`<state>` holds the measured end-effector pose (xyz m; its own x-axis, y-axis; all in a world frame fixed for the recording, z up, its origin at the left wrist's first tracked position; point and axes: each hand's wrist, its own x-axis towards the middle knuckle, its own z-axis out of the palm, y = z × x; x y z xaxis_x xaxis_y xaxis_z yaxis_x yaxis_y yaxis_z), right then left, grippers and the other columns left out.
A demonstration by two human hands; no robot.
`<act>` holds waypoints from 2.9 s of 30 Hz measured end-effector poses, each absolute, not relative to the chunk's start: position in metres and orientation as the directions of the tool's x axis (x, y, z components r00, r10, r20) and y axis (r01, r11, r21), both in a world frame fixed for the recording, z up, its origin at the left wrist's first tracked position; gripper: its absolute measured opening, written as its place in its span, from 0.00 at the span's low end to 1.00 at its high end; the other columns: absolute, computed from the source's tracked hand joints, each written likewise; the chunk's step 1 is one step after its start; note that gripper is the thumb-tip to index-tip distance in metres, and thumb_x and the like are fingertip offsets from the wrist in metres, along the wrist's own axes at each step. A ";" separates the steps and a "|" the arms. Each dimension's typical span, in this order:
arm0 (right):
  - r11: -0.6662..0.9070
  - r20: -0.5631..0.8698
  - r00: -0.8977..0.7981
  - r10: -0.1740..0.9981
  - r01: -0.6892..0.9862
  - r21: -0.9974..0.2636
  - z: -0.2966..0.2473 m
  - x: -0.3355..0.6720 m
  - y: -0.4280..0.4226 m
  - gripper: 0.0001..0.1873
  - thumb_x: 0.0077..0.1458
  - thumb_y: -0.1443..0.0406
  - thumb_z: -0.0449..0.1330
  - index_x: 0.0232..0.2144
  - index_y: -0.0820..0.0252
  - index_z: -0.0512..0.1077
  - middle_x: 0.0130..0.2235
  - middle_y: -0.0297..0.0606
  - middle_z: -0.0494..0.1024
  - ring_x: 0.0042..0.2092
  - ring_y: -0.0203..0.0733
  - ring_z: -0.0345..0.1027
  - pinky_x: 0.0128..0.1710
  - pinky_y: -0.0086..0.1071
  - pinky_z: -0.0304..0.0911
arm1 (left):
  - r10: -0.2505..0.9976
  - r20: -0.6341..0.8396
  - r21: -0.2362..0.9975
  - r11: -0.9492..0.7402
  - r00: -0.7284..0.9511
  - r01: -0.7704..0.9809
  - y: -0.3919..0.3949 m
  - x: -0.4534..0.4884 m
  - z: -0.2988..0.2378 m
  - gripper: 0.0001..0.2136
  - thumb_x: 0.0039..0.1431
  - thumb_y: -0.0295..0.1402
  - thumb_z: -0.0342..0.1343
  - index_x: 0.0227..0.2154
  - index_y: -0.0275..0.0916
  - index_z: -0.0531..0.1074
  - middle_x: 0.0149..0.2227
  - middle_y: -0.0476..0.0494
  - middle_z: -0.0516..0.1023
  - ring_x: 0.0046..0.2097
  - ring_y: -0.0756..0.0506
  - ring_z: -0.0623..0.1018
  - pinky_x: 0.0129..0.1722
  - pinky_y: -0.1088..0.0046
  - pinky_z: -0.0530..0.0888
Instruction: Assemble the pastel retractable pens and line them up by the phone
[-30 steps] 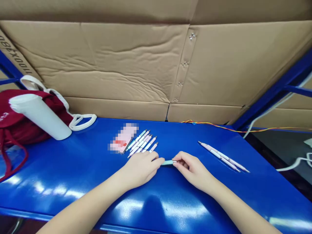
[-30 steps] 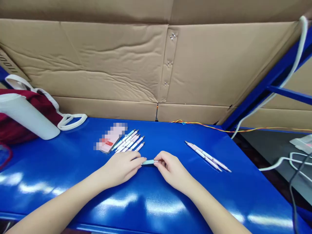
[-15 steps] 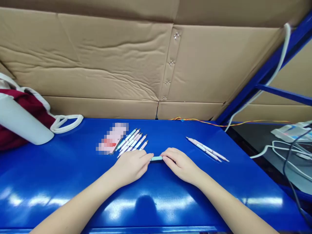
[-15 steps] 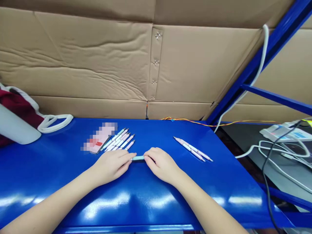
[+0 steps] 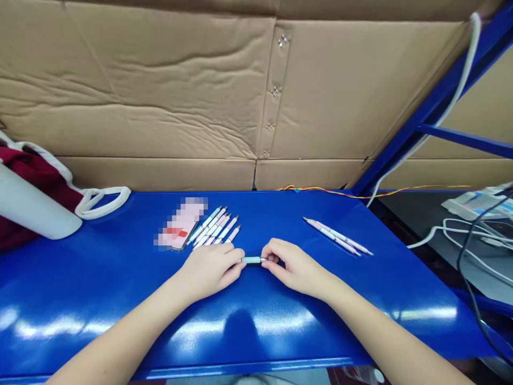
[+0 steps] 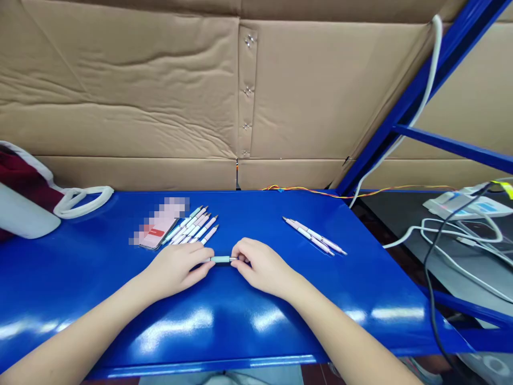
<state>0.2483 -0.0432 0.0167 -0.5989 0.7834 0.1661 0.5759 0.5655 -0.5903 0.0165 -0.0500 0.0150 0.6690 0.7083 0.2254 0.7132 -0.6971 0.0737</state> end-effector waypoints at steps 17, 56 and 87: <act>0.568 0.211 -0.572 0.793 0.566 -0.597 0.014 0.243 -0.044 0.09 0.61 0.65 0.51 0.32 0.59 0.70 0.32 0.35 0.75 0.34 0.38 0.67 0.38 0.33 0.60 | 0.747 0.150 0.180 -0.665 0.648 0.725 -0.050 0.015 0.019 0.13 0.66 0.38 0.41 0.38 0.41 0.71 0.33 0.47 0.77 0.36 0.46 0.76 0.36 0.72 0.69; 0.387 0.161 -0.502 0.850 0.385 -0.838 0.008 0.226 -0.049 0.07 0.58 0.65 0.55 0.30 0.60 0.71 0.31 0.34 0.74 0.34 0.37 0.67 0.35 0.29 0.62 | 0.757 0.217 0.457 -0.636 0.616 0.622 -0.056 0.022 0.015 0.10 0.63 0.33 0.46 0.40 0.42 0.71 0.37 0.48 0.77 0.37 0.49 0.76 0.36 0.75 0.70; 0.512 0.347 -0.379 0.858 0.580 -0.633 0.006 0.249 -0.029 0.04 0.54 0.69 0.58 0.29 0.57 0.72 0.32 0.35 0.77 0.37 0.41 0.67 0.41 0.37 0.58 | 0.820 0.251 0.381 -0.572 0.515 0.726 -0.048 0.021 0.010 0.13 0.63 0.42 0.48 0.42 0.43 0.73 0.39 0.48 0.78 0.40 0.47 0.76 0.39 0.74 0.71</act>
<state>0.2486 -0.0292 0.0057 -0.3786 0.8580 0.3471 0.5800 0.5122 -0.6334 0.0214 -0.0485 0.0098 0.5148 0.8199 0.2506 0.7261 -0.5724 0.3810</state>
